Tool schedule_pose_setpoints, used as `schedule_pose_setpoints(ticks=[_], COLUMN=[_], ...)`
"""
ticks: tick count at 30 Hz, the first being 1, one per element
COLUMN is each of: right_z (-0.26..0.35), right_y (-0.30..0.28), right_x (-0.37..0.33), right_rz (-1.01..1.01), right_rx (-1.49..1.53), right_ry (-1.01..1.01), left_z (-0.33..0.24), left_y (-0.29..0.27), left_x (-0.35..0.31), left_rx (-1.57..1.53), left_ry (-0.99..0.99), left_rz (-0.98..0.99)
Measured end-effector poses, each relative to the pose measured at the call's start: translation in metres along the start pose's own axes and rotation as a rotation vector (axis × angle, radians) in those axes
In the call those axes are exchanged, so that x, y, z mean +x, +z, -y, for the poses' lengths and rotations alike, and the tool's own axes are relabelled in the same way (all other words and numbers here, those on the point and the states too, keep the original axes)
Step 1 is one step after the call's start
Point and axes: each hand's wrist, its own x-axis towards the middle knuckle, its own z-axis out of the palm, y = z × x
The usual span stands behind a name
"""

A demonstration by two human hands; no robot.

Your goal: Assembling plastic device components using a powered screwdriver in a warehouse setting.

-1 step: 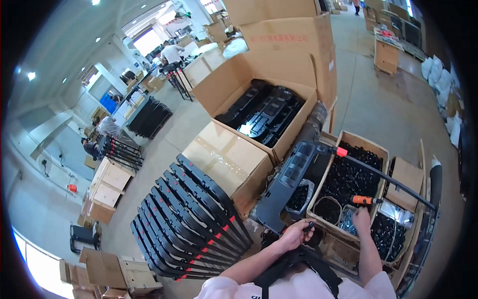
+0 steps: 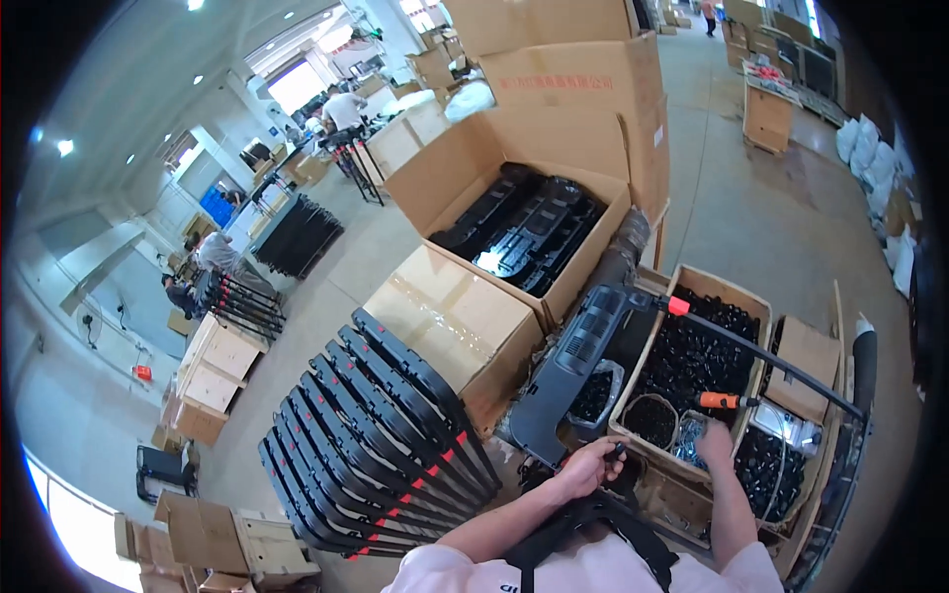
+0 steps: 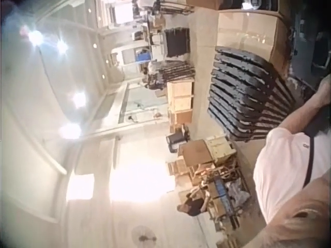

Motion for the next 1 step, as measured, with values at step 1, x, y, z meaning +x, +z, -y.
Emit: schedule_pose_setpoints(ticks=[1], right_z=[0.0040], right_y=[-0.0043], right_x=[0.0042], right_rz=[-0.022], right_rx=[0.006], right_ry=[-0.003], left_z=[-0.0006], left_y=[-0.0013], left_x=[0.0080], left_rx=[0.033], left_ry=[-0.032], left_rz=[0.020])
